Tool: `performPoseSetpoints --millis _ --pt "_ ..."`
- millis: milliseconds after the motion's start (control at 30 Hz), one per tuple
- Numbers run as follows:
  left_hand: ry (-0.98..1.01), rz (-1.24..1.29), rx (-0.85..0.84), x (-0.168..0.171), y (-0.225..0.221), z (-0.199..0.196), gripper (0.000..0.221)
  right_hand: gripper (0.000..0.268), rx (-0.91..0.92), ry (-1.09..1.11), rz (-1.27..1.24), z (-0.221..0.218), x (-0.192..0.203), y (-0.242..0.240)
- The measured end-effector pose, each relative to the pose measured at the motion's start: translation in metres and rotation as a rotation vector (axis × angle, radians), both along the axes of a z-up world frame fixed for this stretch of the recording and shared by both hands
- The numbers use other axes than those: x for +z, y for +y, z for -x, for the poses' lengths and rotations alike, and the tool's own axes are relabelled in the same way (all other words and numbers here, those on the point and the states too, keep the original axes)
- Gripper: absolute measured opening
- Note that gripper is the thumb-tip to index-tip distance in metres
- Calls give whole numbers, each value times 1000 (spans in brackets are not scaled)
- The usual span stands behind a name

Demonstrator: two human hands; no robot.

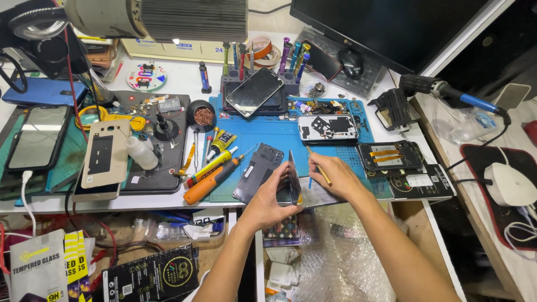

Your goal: Repairing a smartphone by carefully manipulating internal components and the screen assembly using precision tools.

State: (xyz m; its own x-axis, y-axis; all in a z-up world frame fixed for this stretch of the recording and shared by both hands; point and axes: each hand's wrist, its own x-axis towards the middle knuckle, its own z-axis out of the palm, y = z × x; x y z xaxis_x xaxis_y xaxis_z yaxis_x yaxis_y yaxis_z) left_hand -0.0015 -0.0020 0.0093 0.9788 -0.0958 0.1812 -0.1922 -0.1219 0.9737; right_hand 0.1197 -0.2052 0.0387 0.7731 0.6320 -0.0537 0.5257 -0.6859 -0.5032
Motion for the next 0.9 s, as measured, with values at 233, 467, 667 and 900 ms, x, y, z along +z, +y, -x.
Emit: performPoseSetpoints --millis 233,467,667,900 --pt "-12 -4 -12 2 0 0 106 12 41 -68 -181 1 -13 -38" --pt "15 -127 -27 -2 6 2 104 13 -291 -543 -91 55 -29 -211" --pt "-42 -79 -37 -9 5 1 104 31 -526 -1011 139 114 -86 -346" --pt "2 -83 5 -11 -1 -3 95 10 -678 -817 -78 137 -108 -347"
